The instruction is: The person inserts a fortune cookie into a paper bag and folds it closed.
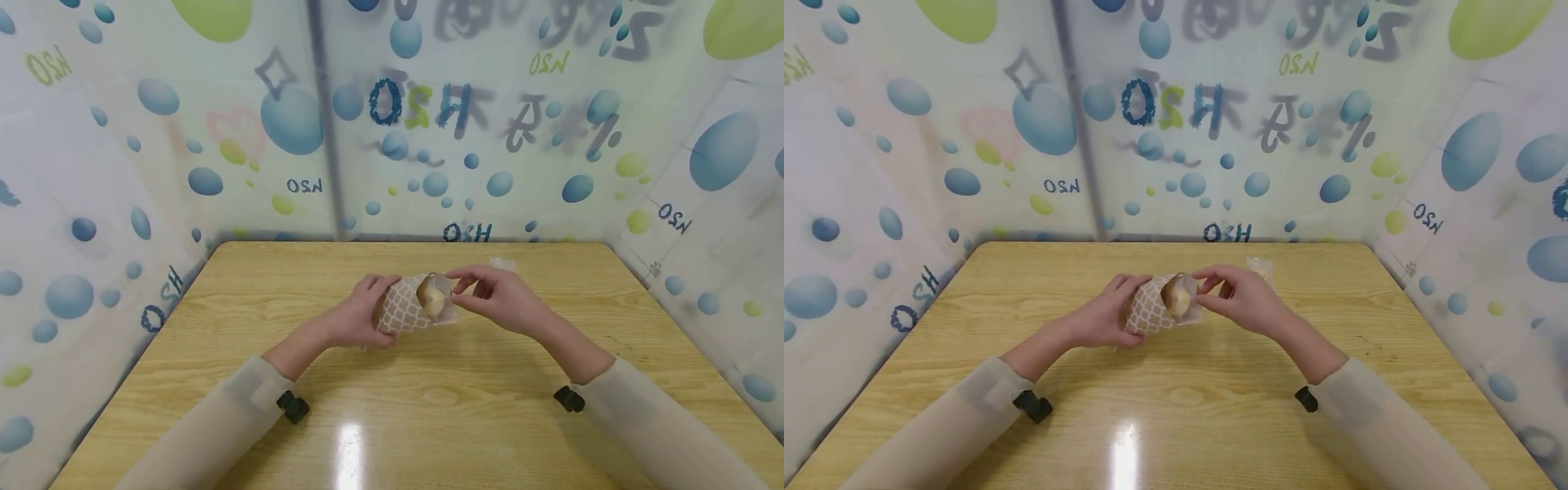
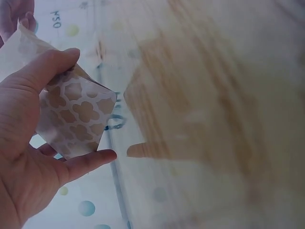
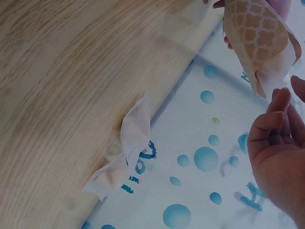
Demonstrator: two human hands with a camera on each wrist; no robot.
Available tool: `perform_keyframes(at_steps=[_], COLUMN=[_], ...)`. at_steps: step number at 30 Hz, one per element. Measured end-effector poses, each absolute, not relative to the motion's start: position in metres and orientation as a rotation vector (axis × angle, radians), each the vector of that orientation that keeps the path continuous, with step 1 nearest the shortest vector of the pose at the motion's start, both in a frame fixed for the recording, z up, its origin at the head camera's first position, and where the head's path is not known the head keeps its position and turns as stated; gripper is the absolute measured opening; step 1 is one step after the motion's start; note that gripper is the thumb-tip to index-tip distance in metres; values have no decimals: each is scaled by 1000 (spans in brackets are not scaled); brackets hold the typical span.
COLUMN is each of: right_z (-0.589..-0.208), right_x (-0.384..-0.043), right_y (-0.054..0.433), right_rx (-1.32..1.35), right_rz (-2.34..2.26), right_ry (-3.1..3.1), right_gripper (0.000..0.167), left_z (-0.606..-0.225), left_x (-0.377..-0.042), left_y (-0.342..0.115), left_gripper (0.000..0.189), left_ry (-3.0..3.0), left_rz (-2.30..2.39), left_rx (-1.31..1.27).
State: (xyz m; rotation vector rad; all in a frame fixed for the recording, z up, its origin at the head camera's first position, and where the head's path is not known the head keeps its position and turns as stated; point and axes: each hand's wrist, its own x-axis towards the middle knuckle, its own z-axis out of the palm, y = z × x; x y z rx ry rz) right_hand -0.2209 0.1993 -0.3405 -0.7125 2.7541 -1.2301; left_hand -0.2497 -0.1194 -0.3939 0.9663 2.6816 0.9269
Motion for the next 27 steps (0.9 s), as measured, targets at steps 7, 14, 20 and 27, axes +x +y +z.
perform_keyframes(at_steps=[7, 14, 20, 27], right_z=[-339, -343, -347, -347], right_x=[-218, -217, -218, -220], right_y=[207, 201, 195, 196], right_rx=[-666, -698, -751, -760], right_rz=[-1236, -1263, -1238, -1214], right_ry=[2762, 2732, 2754, 2775], right_gripper=[41, 40, 37, 35], left_z=[-395, -395, -395, -394], left_x=[-250, -249, -248, -247], left_y=[-121, -122, -121, -121], left_gripper=[117, 117, 116, 119], left_ry=[2675, 2669, 2673, 2677], left_rz=[946, 959, 949, 942], left_rx=[952, 948, 953, 958])
